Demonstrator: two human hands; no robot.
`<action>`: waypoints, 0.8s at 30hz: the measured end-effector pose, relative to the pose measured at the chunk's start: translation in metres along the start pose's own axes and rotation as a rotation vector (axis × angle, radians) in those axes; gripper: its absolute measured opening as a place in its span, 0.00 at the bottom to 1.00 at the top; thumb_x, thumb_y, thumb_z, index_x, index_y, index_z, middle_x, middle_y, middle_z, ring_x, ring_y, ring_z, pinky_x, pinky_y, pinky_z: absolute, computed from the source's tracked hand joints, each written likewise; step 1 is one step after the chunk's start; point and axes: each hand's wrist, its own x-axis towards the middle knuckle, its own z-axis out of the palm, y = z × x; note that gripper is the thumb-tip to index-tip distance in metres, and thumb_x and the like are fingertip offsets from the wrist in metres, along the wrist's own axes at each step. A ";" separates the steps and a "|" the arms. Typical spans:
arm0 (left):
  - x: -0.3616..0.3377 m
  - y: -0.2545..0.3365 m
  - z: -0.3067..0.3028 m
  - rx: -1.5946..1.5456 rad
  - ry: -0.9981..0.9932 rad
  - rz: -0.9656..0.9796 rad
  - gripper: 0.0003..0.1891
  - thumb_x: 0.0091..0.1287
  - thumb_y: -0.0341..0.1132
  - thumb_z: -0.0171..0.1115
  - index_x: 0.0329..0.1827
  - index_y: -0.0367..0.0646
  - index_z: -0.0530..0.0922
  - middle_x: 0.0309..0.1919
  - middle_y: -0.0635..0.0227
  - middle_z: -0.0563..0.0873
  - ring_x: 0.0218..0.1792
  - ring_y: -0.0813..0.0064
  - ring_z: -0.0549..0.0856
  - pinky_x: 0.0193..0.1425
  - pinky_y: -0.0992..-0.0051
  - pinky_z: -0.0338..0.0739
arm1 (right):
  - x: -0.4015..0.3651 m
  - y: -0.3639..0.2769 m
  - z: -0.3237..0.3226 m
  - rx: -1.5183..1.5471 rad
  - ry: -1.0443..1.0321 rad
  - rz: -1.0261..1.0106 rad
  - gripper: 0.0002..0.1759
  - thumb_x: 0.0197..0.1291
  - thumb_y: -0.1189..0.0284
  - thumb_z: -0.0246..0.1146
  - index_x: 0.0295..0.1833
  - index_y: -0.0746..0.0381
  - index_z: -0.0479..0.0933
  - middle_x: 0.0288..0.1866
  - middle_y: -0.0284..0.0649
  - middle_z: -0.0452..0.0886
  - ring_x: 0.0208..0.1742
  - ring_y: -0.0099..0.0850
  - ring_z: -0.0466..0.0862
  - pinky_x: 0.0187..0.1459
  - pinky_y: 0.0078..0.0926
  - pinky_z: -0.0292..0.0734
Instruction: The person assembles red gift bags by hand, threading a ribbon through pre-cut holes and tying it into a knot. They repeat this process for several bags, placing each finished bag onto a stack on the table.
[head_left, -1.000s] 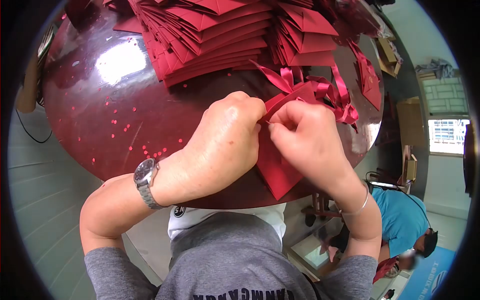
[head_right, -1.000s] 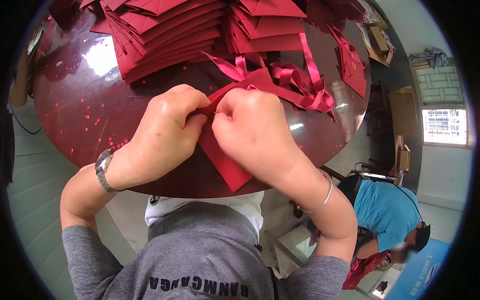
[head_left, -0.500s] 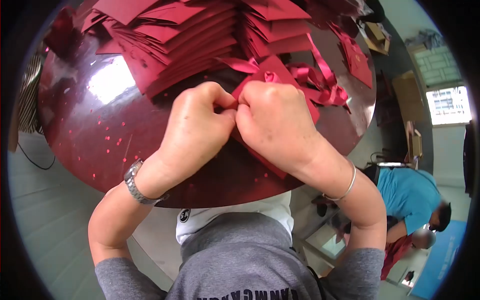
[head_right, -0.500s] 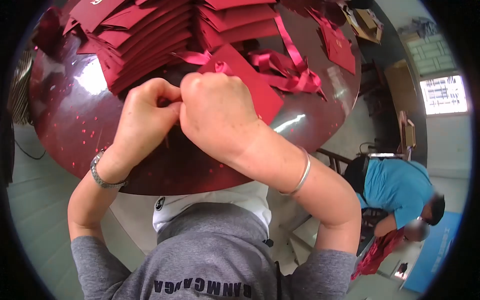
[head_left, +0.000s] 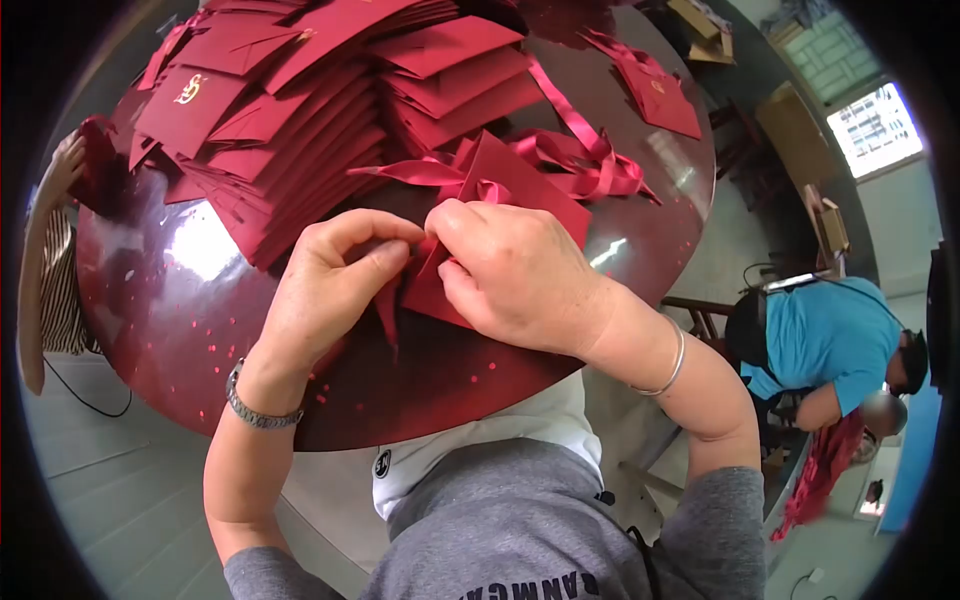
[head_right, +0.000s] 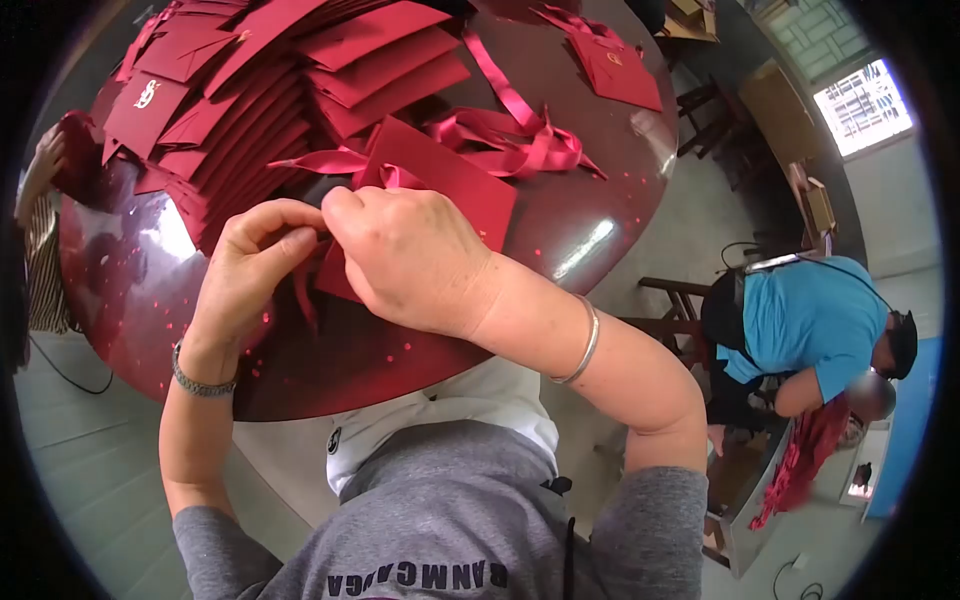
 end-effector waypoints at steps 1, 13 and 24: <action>0.002 0.000 0.000 0.004 -0.006 -0.010 0.07 0.67 0.24 0.61 0.44 0.32 0.83 0.39 0.69 0.85 0.38 0.81 0.82 0.44 0.78 0.77 | -0.003 -0.002 0.000 0.008 0.002 0.009 0.10 0.53 0.78 0.62 0.41 0.63 0.71 0.30 0.45 0.78 0.34 0.44 0.82 0.36 0.39 0.78; 0.005 0.000 0.003 0.445 -0.134 0.400 0.07 0.54 0.18 0.57 0.36 0.33 0.77 0.36 0.56 0.78 0.37 0.57 0.80 0.42 0.67 0.75 | -0.027 -0.009 -0.010 -0.018 0.283 -0.124 0.23 0.49 0.81 0.68 0.53 0.67 0.74 0.48 0.49 0.80 0.47 0.43 0.82 0.50 0.35 0.78; 0.000 0.003 -0.005 0.496 -0.131 0.267 0.04 0.57 0.19 0.58 0.34 0.32 0.76 0.37 0.58 0.77 0.40 0.59 0.79 0.47 0.68 0.74 | -0.089 0.004 0.017 -0.021 0.184 0.333 0.52 0.49 0.62 0.77 0.72 0.71 0.56 0.65 0.54 0.67 0.64 0.49 0.71 0.64 0.44 0.69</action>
